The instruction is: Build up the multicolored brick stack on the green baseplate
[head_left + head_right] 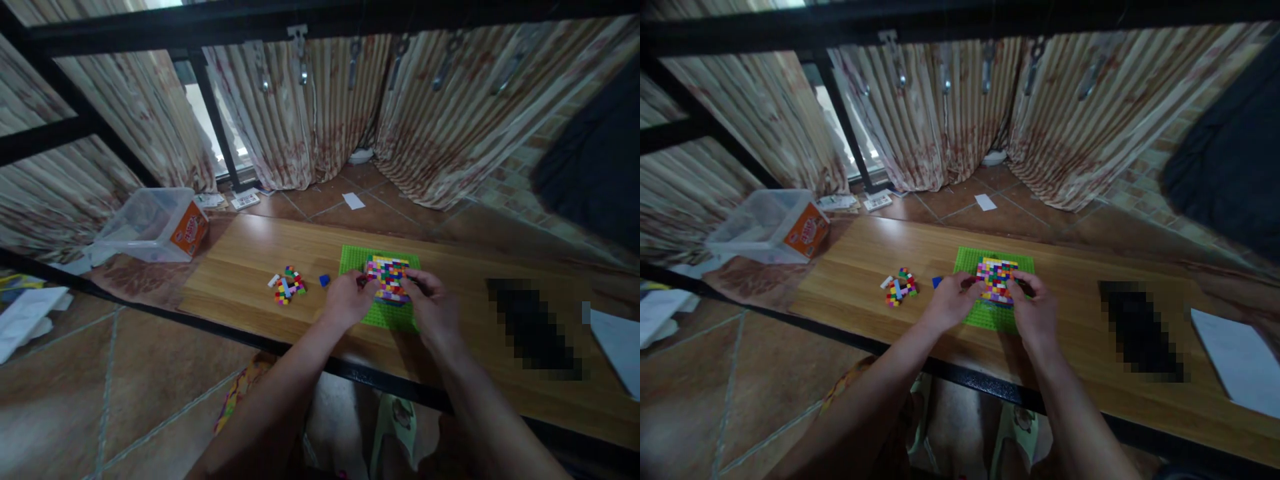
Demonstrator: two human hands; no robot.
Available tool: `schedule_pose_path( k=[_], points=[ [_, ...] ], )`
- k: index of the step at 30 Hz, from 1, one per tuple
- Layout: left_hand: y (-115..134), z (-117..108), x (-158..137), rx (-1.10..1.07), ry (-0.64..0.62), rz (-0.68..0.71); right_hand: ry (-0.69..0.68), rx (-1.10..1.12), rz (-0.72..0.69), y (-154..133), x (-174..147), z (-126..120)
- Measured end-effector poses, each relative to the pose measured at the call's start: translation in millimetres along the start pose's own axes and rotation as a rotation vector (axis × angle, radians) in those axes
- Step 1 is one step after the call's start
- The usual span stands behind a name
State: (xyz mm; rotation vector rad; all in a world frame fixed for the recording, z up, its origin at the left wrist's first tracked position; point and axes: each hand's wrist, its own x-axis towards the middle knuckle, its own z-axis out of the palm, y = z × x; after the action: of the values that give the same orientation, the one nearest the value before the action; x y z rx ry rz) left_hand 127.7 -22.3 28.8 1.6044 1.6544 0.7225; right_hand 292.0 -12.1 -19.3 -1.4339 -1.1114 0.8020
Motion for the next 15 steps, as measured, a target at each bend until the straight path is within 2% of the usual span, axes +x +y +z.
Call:
schedule_pose_path(
  k=[7,15],
  points=[
    [3.4,-4.7,-2.5,-0.008,-0.007,-0.025,0.020,-0.067,0.018,1.7,3.4,-0.8],
    [4.6,-7.0,-3.0,0.006,0.007,-0.040,0.032,-0.240,-0.054,-5.2,2.0,-0.8]
  ],
)
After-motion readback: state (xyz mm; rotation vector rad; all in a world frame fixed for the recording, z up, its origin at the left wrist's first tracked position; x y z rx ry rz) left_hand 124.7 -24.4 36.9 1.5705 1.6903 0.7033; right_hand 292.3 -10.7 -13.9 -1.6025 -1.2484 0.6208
